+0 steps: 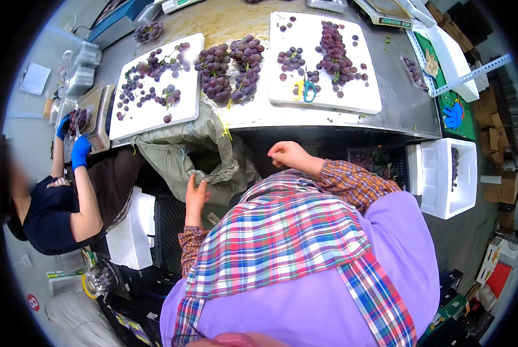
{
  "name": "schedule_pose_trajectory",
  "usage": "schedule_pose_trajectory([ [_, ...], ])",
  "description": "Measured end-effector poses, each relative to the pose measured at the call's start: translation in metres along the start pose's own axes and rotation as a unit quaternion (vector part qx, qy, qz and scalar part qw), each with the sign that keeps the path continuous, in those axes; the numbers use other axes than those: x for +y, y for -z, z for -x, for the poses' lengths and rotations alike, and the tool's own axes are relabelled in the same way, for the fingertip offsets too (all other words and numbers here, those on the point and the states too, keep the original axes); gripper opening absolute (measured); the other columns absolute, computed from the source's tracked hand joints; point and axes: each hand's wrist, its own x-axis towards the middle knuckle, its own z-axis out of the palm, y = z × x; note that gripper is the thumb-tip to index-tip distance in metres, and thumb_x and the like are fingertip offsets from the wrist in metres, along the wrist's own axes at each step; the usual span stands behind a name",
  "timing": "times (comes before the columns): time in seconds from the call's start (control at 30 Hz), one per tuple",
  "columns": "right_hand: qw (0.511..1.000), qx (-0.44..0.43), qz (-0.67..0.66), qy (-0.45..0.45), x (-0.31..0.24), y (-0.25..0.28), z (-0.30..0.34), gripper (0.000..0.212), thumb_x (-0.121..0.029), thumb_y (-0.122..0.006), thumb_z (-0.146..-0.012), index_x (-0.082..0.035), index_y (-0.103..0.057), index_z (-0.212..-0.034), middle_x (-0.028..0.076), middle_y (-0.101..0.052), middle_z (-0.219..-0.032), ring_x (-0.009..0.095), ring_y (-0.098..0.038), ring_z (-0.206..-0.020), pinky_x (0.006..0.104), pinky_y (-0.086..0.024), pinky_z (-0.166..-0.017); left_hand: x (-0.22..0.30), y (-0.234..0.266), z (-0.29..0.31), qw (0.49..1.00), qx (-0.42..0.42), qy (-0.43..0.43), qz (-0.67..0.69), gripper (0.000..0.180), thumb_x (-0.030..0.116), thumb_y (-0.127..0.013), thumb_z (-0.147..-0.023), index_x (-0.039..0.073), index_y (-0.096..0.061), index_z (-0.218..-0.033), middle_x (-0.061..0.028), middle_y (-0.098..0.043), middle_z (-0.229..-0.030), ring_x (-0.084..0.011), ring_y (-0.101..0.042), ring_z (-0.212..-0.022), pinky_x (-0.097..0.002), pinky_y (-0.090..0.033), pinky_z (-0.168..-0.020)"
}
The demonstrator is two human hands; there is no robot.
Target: The person picks up bunches of grapes from a crate and uses snips to trim individual grapes and stems on a sorting table.
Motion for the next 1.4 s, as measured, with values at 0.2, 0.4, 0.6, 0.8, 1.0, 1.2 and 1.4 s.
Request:
schedule_pose_trajectory([
  [0.2, 0.993, 0.082, -0.077, -0.026, 0.02, 0.056, 0.041, 0.014, -0.006, -0.056, -0.091, 0.0, -0.063, -0.101, 0.006, -0.063, -0.083, 0.013, -0.062, -0.075, 0.0253, -0.053, -0.071, 0.077, -0.015, 0.002, 0.97, 0.065, -0.128, -0.197, 0.038, 0.026, -0.065, -0.088, 0.004, -0.056, -0.118, -0.007, -0.062, -0.059, -0.0114, -0.058, -0.048, -0.0276, -0.045, -0.047],
  [0.4, 0.994, 0.082, -0.066, -0.011, 0.018, 0.093, 0.043, 0.015, -0.006, -0.055, -0.091, 0.001, -0.061, -0.102, 0.006, -0.063, -0.082, 0.012, -0.061, -0.075, 0.0251, -0.052, -0.071, 0.14, -0.095, -0.032, 0.89, 0.112, -0.205, -0.391, 0.042, 0.036, -0.071, -0.08, 0.004, -0.058, -0.103, -0.0165, -0.067, -0.075, -0.0361, -0.066, -0.075, -0.0456, -0.05, -0.064],
  [0.6, 0.997, 0.073, -0.021, -0.001, 0.027, 0.116, 0.04, 0.015, -0.007, -0.055, -0.091, 0.002, -0.061, -0.103, 0.005, -0.064, -0.082, 0.011, -0.06, -0.074, 0.0243, -0.05, -0.071, 0.123, -0.118, -0.066, 0.871, 0.126, -0.233, -0.413, 0.029, 0.024, -0.068, -0.078, 0.003, -0.056, -0.095, -0.0221, -0.066, -0.081, -0.0407, -0.064, -0.076, -0.0488, -0.05, -0.068],
  [0.8, 0.997, 0.07, 0.0, -0.015, 0.033, 0.115, 0.034, 0.015, -0.006, -0.055, -0.09, 0.001, -0.062, -0.102, 0.006, -0.064, -0.081, 0.011, -0.061, -0.073, 0.0242, -0.05, -0.07, 0.103, -0.116, -0.049, 0.964, 0.109, -0.16, -0.184, 0.033, 0.02, -0.069, -0.081, -0.002, -0.055, -0.101, -0.0139, -0.064, -0.071, -0.0241, -0.061, -0.054, -0.0366, -0.049, -0.051],
  [1.0, 0.996, 0.058, 0.061, -0.009, 0.031, 0.104, 0.033, 0.015, -0.007, -0.055, -0.09, 0.001, -0.062, -0.101, 0.006, -0.065, -0.079, 0.012, -0.062, -0.072, 0.0251, -0.051, -0.068, 0.103, -0.137, -0.051, 0.998, 0.04, -0.049, -0.012, 0.024, 0.022, -0.066, -0.087, -0.001, -0.061, -0.093, -0.0045, -0.062, -0.062, -0.01, -0.054, -0.045, -0.0255, -0.042, -0.042],
  [1.2, 0.994, 0.064, 0.088, -0.001, 0.037, 0.093, 0.045, 0.015, -0.007, -0.054, -0.091, 0.002, -0.062, -0.1, 0.006, -0.064, -0.077, 0.012, -0.061, -0.071, 0.0255, -0.051, -0.068, 0.093, -0.143, -0.043, 0.997, -0.003, -0.066, 0.037, 0.029, 0.027, -0.059, -0.092, -0.001, -0.061, -0.097, -0.0049, -0.063, -0.066, -0.0098, -0.054, -0.046, -0.0248, -0.043, -0.043],
  [1.4, 0.995, 0.06, 0.082, -0.006, 0.054, 0.079, 0.056, 0.015, -0.007, -0.055, -0.091, 0.001, -0.063, -0.101, 0.005, -0.065, -0.078, 0.011, -0.062, -0.071, 0.0254, -0.051, -0.068, 0.118, -0.14, -0.03, 0.976, -0.024, 0.039, 0.214, 0.028, 0.029, -0.054, -0.095, 0.001, -0.059, -0.095, -0.0059, -0.064, -0.071, -0.0104, -0.052, -0.048, -0.0261, -0.043, -0.044],
])
